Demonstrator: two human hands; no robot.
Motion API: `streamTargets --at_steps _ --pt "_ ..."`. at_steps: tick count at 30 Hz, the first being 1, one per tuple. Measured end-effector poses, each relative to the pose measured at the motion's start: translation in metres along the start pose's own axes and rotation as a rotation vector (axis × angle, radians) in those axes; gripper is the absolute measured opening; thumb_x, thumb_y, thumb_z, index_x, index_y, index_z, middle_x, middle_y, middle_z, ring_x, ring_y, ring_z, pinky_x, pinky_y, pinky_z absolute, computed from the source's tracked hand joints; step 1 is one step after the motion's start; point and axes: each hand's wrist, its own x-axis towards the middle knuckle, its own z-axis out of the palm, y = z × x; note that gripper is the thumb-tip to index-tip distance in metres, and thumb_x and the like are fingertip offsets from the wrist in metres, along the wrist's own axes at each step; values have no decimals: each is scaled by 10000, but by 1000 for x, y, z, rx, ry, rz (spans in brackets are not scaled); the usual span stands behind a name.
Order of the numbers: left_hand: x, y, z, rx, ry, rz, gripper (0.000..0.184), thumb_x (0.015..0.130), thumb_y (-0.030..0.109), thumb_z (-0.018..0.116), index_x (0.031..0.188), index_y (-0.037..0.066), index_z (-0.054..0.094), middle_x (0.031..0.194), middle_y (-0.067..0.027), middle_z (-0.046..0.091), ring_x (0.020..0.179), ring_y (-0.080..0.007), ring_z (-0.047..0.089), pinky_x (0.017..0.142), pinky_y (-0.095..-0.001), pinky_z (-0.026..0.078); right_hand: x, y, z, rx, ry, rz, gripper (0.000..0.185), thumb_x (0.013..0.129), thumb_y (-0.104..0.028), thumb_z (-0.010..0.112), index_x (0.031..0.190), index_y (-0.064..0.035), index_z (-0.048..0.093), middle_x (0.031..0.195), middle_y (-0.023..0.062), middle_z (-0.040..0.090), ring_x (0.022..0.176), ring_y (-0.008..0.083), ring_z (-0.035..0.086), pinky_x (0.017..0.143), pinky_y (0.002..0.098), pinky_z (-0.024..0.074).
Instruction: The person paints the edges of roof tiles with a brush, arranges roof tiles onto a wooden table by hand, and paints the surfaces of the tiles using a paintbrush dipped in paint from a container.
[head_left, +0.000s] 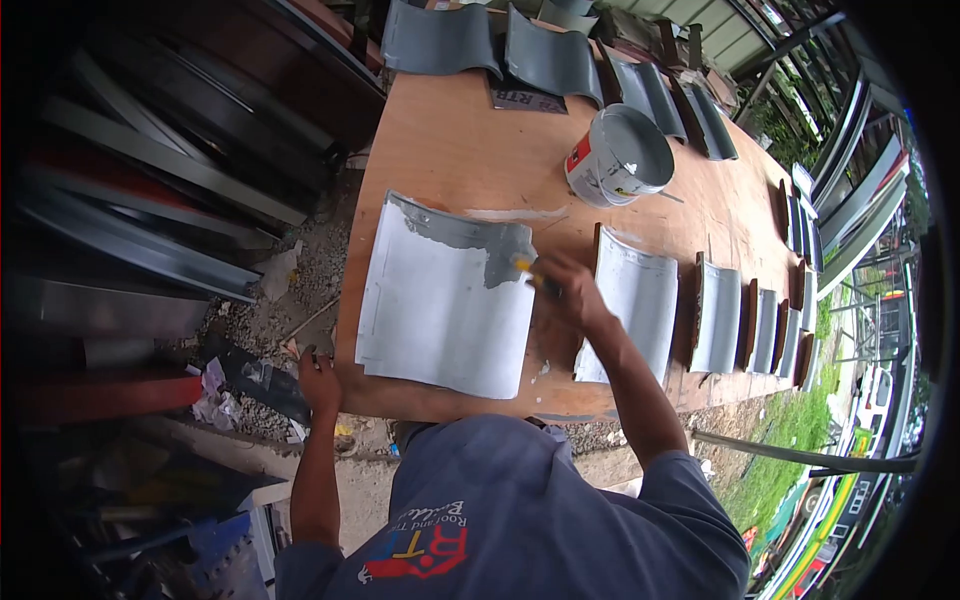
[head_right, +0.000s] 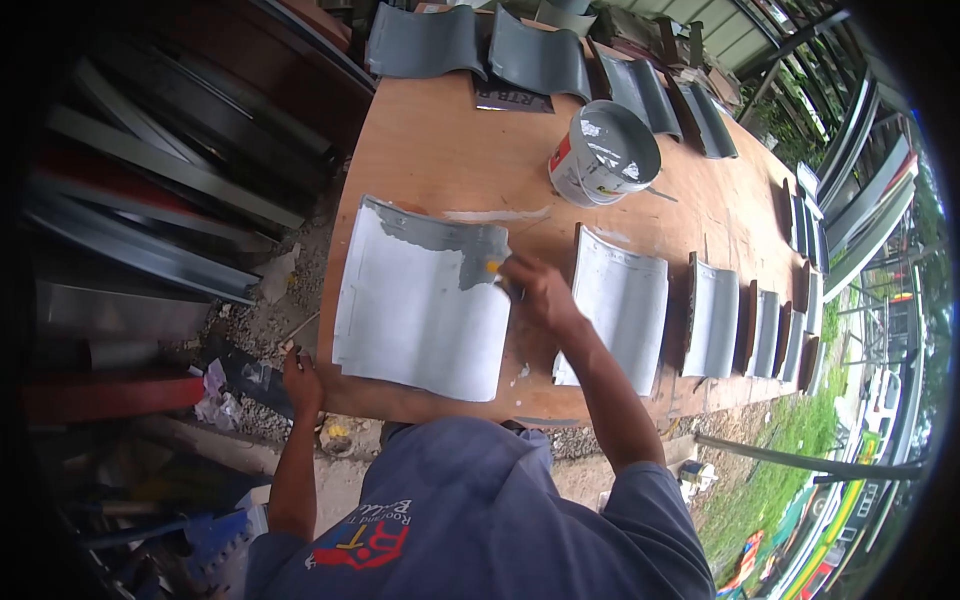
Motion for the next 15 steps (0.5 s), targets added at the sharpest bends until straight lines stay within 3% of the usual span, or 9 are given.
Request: streamTargets --at_steps 2,6,8,9,10,13,15 --pt "1 3 -1 20 10 6 377 1008 191 548 1292 -51 600 1257 -277 620 1115 -421 629 920 -466 504 -30 -16 8 108 -136 11 219 834 -73 772 1006 -15 650 993 162 670 869 422 655 744 473 538" --pt "1 2 -2 4 4 -36 388 1010 205 545 1296 -51 601 1271 -281 617 1143 -431 613 968 -472 477 -61 -43 -6 279 -230 86 193 839 -46 766 1005 -21 670 944 155 687 842 374 686 720 439 549" --pt "0 -5 3 7 -4 -7 392 1011 214 542 1293 -52 602 1266 -283 620 1145 -438 610 979 -477 470 -59 -34 -24 408 -311 322 193 826 -39 797 982 -15 684 863 96 696 776 185 669 699 319 522" --pt "0 -7 5 53 22 4 395 1013 222 534 1288 -53 604 1261 -285 624 1138 -444 612 977 -480 470 -54 -22 -27 404 -229 332 204 804 -34 809 978 -28 703 799 66 692 755 97 619 686 289 504" --pt "1 -7 6 96 50 21 399 1015 230 526 1283 -55 606 1255 -287 627 1131 -449 613 975 -484 470 -54 8 -15 446 -104 374 200 808 -44 810 978 -31 706 795 58 690 740 87 606 681 287 500" --pt "0 5 1 17 -18 -34 412 1018 247 512 1279 -57 608 1226 -293 642 1121 -451 622 971 -488 471 -38 54 -6 464 137 509 231 820 -43 794 1033 -1 712 846 88 703 758 120 630 693 301 508" --pt "0 -2 3 33 -20 -27 416 1018 250 510 1278 -60 607 1227 -297 643 1125 -449 624 967 -488 472 -31 63 -5 438 271 453 227 823 -43 793 1032 -2 713 874 97 701 774 141 637 705 304 506"
